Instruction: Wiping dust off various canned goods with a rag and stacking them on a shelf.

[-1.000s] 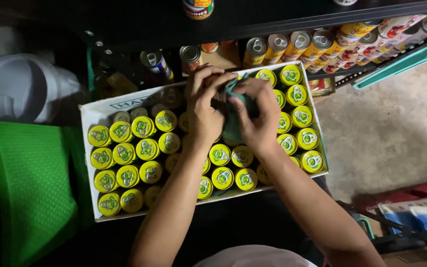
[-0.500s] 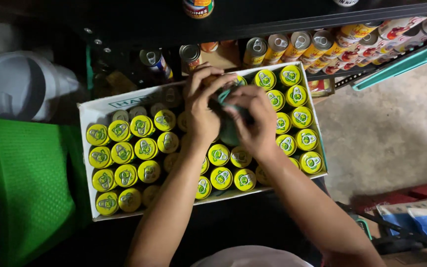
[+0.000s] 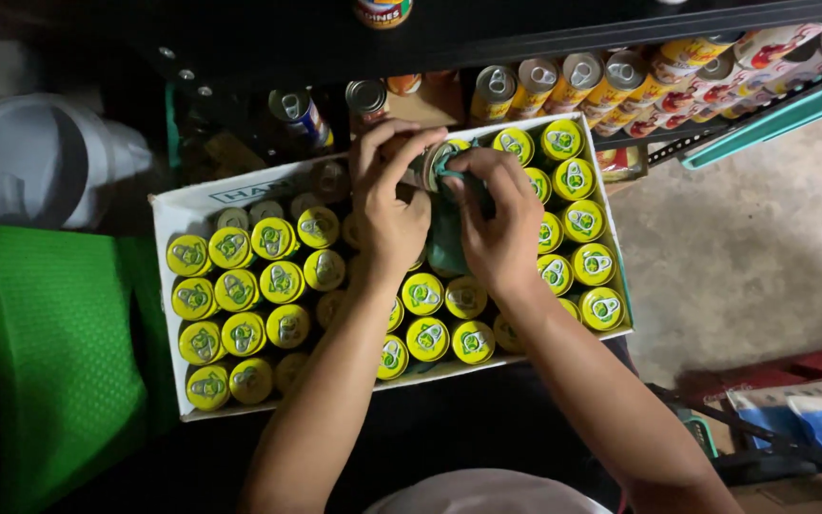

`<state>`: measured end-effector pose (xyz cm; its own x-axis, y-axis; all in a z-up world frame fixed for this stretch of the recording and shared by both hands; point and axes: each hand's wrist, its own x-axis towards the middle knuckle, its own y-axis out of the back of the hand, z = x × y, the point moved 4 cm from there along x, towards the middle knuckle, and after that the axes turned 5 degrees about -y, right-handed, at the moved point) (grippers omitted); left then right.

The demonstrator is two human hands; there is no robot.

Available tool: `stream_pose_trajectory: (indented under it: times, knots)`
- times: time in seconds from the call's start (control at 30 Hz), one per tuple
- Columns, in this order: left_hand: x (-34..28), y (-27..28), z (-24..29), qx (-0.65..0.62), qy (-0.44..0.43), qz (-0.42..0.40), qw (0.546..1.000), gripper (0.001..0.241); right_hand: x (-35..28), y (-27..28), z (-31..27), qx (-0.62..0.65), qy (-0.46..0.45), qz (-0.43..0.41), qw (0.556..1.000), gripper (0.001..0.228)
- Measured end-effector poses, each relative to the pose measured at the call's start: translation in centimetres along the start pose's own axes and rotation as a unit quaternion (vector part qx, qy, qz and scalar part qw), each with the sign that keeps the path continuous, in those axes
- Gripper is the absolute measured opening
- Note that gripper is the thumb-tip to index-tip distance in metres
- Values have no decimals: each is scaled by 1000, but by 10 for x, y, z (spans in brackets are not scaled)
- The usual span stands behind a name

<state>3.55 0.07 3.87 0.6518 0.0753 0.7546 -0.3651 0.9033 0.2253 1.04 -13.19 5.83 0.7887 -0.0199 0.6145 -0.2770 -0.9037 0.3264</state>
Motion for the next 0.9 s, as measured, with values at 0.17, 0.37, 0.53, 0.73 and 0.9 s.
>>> stream_pose_trajectory:
  times: [0.17,0.37,0.53,0.73,0.9]
  knots:
    - [-4,2,-6,22,6,13,1000,54,-4,-3,3,33,-50,-33,998,9]
    - [0,0,0,-13,36,20,999,51,-16,-3,31,194,-140,-24,971,12]
    - [-14,-1,-16,-74,128,78,986,68,-10,12,39,207,-168,17,964,28]
    - [-17,0,-19,-176,256,14,950,62,-7,-3,36,88,-158,-70,981,23]
    - [-18,1,-24,-100,198,-22,975,66,2,-7,12,-17,-112,-132,985,49]
